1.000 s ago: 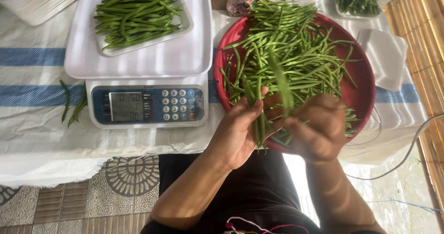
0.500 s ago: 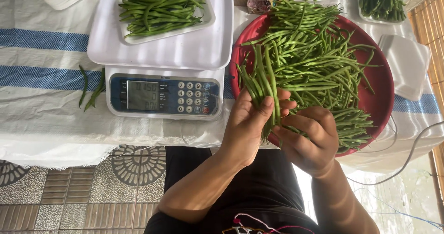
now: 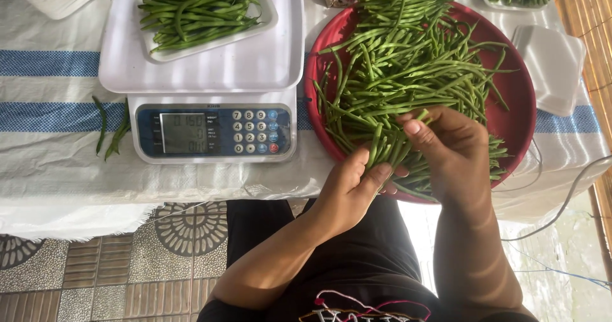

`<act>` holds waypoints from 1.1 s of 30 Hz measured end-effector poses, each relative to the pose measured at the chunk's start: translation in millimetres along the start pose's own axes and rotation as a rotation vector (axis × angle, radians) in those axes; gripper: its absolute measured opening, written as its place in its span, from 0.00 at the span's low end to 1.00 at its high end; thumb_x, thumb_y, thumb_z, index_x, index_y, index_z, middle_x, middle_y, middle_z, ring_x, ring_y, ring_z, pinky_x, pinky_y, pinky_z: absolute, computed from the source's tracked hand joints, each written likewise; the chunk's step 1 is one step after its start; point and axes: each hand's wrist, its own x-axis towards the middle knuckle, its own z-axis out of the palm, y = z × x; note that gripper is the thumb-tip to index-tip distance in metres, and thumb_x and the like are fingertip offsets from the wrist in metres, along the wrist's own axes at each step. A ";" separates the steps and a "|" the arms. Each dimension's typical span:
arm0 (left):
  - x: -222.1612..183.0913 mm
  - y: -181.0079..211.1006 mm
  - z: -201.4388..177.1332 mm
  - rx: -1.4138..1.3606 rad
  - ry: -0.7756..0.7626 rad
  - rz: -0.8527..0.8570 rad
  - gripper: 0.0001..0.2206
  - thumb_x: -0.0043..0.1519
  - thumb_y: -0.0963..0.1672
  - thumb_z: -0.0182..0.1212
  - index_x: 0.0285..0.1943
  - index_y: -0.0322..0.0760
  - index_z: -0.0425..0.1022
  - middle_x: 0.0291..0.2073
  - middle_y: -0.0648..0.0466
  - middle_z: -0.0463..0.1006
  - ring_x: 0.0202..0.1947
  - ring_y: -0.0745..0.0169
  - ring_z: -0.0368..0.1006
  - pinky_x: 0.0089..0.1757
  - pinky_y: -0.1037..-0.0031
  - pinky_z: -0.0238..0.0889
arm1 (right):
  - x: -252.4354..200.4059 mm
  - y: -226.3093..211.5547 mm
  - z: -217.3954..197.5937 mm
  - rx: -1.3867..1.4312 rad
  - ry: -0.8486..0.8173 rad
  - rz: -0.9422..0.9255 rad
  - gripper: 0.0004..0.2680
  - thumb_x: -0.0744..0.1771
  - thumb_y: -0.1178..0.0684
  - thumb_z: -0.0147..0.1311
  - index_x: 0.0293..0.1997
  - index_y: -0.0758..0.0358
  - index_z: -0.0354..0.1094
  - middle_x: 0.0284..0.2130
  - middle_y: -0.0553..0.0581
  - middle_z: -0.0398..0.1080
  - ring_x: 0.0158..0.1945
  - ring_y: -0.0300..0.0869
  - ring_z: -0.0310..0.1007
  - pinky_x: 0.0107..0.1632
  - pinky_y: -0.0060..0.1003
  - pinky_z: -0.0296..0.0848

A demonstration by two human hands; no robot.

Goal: Trimming the ends of green beans and weighing them on a digital scale

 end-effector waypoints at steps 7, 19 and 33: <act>-0.4 11.4 -1.8 0.041 0.098 -0.016 0.09 0.70 0.44 0.54 0.48 0.32 0.76 0.31 0.45 0.84 0.33 0.62 0.81 0.37 0.71 0.80 | 0.2 16.0 -12.3 -0.181 -0.045 0.010 0.05 0.66 0.61 0.64 0.37 0.77 0.75 0.17 0.63 0.68 0.24 0.42 0.67 0.33 0.35 0.69; -0.9 -16.5 -14.5 0.274 0.092 0.065 0.10 0.69 0.43 0.54 0.51 0.28 0.73 0.31 0.39 0.82 0.31 0.51 0.82 0.35 0.61 0.79 | 4.2 23.5 -15.8 -0.187 -0.167 0.110 0.12 0.63 0.61 0.67 0.47 0.77 0.75 0.15 0.65 0.71 0.21 0.42 0.74 0.33 0.31 0.71; -8.1 -26.0 -19.8 0.142 -0.057 0.075 0.15 0.71 0.42 0.54 0.63 0.28 0.67 0.32 0.52 0.76 0.30 0.68 0.75 0.36 0.72 0.75 | 38.9 11.8 -59.0 -0.537 0.063 -0.222 0.08 0.72 0.53 0.59 0.56 0.61 0.76 0.27 0.59 0.73 0.31 0.44 0.74 0.40 0.37 0.69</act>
